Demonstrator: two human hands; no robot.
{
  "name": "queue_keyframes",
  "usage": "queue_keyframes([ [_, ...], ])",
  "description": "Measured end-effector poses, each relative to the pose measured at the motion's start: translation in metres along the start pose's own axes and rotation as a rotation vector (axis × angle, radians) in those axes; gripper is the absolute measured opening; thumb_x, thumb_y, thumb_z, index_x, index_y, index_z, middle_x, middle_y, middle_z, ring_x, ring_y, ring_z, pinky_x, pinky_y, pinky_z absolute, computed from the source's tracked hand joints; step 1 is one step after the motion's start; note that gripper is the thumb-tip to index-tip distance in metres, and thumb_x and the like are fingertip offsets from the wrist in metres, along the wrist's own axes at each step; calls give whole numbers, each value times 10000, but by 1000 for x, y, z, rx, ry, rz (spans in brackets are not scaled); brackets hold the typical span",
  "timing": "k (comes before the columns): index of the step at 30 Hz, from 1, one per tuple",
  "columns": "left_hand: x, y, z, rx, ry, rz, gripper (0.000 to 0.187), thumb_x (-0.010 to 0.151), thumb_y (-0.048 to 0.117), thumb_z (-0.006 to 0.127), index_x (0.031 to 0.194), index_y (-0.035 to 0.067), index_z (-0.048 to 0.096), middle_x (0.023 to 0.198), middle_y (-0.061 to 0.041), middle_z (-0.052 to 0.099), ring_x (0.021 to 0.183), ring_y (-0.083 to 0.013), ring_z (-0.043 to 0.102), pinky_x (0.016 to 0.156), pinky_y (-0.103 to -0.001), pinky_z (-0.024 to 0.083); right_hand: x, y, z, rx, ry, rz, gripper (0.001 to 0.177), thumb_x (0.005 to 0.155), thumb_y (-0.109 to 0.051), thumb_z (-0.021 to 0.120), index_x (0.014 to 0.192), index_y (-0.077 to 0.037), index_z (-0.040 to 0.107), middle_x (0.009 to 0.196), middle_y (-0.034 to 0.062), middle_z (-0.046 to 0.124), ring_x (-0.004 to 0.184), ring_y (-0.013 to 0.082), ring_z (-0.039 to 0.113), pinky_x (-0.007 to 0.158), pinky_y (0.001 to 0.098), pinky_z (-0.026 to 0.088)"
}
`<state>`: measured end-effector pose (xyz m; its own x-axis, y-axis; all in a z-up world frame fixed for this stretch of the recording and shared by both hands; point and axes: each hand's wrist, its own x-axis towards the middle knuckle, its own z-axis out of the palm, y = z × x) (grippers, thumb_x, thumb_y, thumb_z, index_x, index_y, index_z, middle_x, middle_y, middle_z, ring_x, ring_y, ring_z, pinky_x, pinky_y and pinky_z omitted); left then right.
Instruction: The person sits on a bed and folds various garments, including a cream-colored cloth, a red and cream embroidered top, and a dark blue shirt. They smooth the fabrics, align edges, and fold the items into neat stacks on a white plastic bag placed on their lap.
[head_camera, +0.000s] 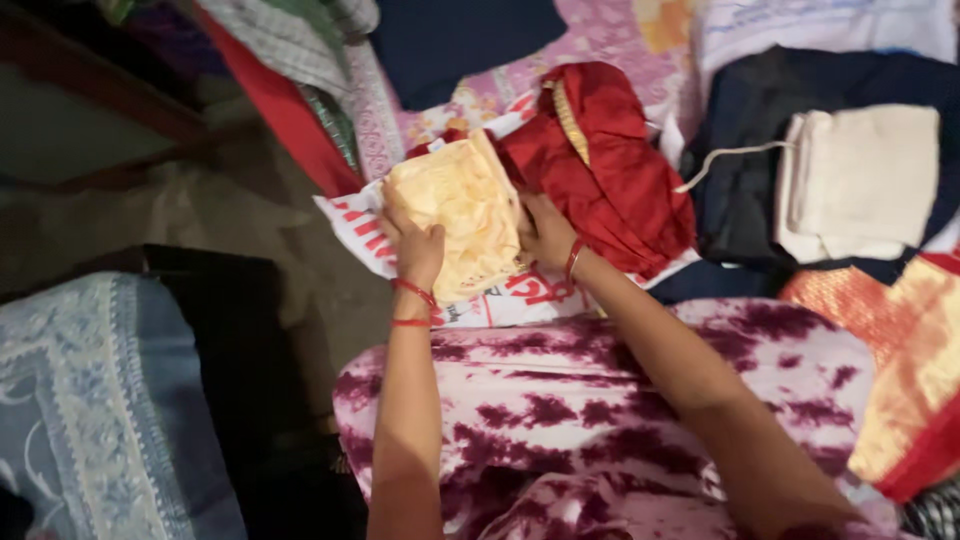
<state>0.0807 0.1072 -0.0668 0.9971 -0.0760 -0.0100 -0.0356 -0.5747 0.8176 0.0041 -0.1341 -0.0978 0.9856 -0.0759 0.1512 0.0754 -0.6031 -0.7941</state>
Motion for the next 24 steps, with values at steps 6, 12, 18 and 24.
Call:
queue_keyframes([
  [6,-20,61,-18,633,52,403,915,971,353,687,1695,174,157,1764,-187,110,1637,-382,68,1291,-628,43,-77,-24,-101,-387,-248,-117,559,893,-193,744,1413,-112,557,1352,165,593,1228,366,574,1023,438,501],
  [12,-25,65,13,654,-116,429,1037,936,610,602,1641,-5,156,1714,-246,89,1599,-369,50,1254,-603,7,-106,-32,-168,-946,-229,24,961,578,-355,854,1436,-84,516,1414,151,523,1298,383,476,1016,548,415],
  [18,-26,63,24,748,-195,366,1039,886,650,596,1631,46,195,1708,-188,129,1579,-324,79,1246,-594,11,-104,28,-185,-693,-302,178,630,732,-306,810,1324,-163,646,1349,105,603,1218,377,569,1003,465,504],
  [24,-46,40,31,786,-140,444,943,952,561,558,1618,-14,222,1700,-234,143,1591,-334,101,1260,-556,30,-86,24,-210,-409,114,97,321,866,-73,659,1183,-95,704,1068,171,702,1021,400,671,886,482,543],
])
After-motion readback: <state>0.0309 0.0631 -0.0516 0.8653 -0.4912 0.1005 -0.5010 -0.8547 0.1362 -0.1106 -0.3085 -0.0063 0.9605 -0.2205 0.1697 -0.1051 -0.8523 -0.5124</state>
